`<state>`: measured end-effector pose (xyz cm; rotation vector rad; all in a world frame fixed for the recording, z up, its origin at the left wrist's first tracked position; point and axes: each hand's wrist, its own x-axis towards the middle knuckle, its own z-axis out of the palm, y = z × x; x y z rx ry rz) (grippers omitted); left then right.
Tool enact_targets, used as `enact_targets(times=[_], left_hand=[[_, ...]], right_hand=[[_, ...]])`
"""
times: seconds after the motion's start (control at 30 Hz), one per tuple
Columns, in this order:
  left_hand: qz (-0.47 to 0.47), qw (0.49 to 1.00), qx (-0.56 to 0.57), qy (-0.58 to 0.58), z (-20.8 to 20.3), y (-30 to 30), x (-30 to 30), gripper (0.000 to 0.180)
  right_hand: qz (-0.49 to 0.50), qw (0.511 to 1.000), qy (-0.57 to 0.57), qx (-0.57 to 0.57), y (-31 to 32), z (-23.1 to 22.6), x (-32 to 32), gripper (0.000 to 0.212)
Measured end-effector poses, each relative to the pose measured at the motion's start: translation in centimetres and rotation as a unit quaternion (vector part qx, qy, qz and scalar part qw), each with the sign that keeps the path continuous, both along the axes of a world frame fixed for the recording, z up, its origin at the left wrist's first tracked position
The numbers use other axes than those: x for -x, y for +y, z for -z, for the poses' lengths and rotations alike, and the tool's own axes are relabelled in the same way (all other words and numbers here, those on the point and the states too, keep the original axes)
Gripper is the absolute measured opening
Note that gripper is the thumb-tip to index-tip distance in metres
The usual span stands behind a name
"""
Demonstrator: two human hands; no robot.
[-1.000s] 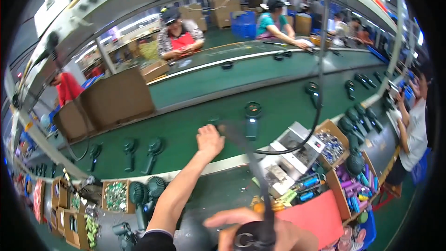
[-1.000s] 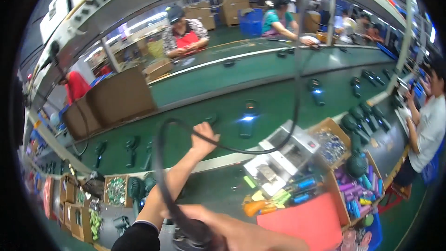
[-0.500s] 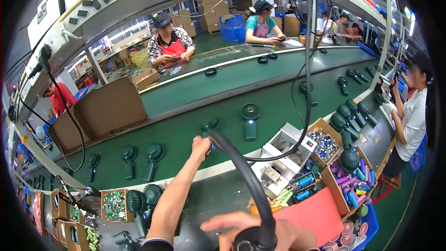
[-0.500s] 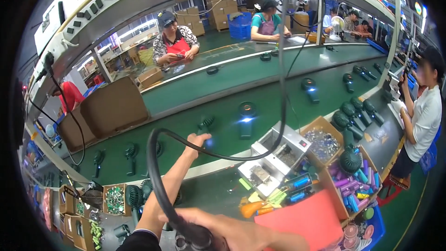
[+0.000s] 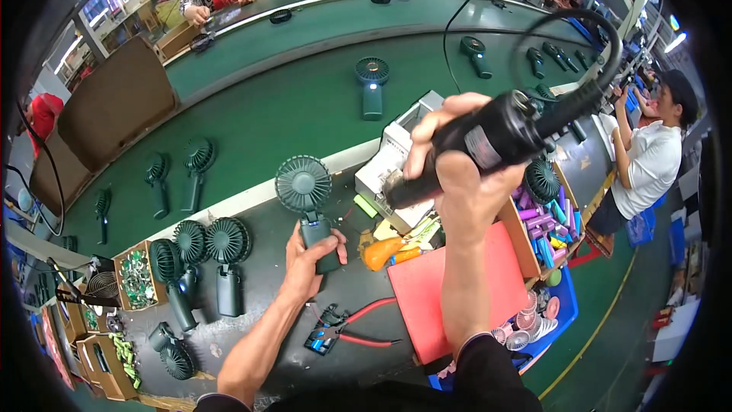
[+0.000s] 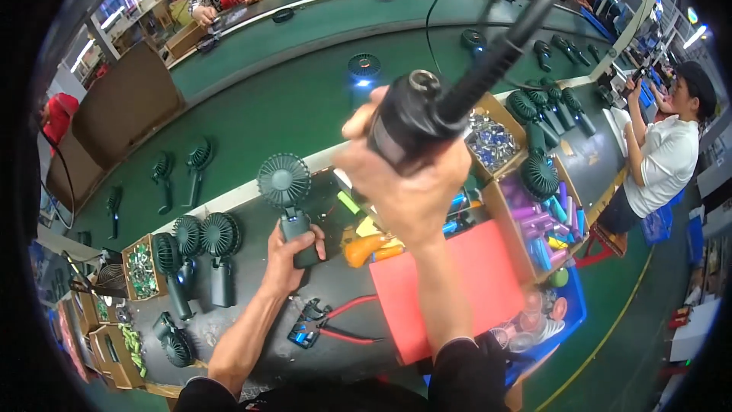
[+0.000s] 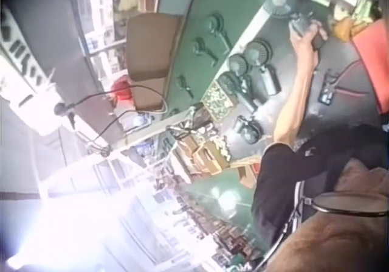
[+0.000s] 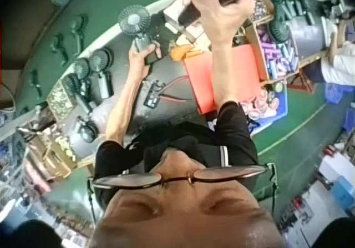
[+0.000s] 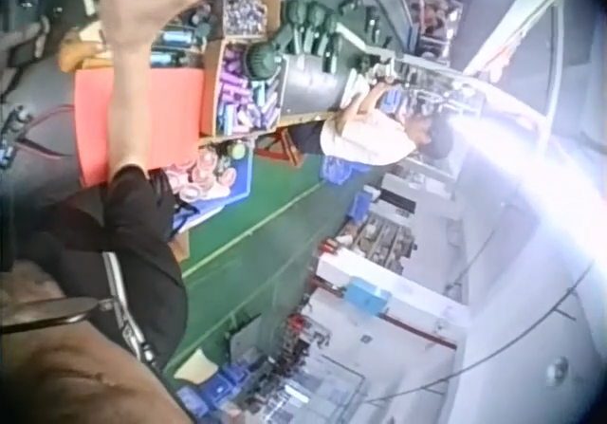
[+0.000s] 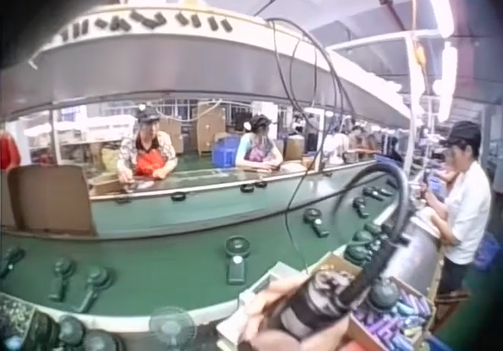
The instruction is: The person assembles portable electric fans by fitting components together, applying a power tool to each fan, and placing them onto a conveyor belt.
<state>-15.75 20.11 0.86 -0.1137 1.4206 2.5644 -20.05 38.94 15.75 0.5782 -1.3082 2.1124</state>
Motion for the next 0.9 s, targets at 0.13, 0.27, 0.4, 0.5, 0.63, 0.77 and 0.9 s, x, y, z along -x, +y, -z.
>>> enact_targets(times=[0.13, 0.27, 0.4, 0.5, 0.63, 0.77, 0.9], left_hand=[[0.016, 1.000, -0.002, 0.002, 1.5, 0.2, -0.8, 0.047], [0.021, 1.000, 0.001, -0.004, 1.1, 0.4, -0.9, 0.041], [0.036, 0.999, -0.012, -0.004, 1.3, -0.7, -1.0, 0.041], [0.036, 0.999, -0.016, 0.011, 1.5, 0.0, -0.8, 0.038], [0.046, 0.999, -0.027, 0.001, 1.6, -0.1, -0.6, 0.035], [0.052, 0.999, -0.008, -0.004, 1.6, -0.5, -0.8, 0.035], [0.054, 0.998, -0.008, -0.017, 1.6, -0.4, -0.9, 0.035]], right_hand=[[0.053, 0.991, 0.001, -0.119, -0.1, 0.9, 0.8, 0.033], [0.104, 0.974, -0.059, -0.191, -0.8, 1.5, 1.1, 0.028], [0.106, 0.973, -0.102, -0.179, -1.3, 1.7, 1.5, 0.019], [0.029, 0.991, -0.089, -0.097, -1.0, 2.2, 2.2, 0.022], [-0.069, 0.997, -0.041, -0.020, -2.7, 3.6, 2.5, 0.045], [-0.113, 0.993, -0.006, 0.029, -4.9, 4.5, 1.4, 0.050], [-0.129, 0.990, 0.019, 0.054, -6.3, 4.1, 0.4, 0.058]])
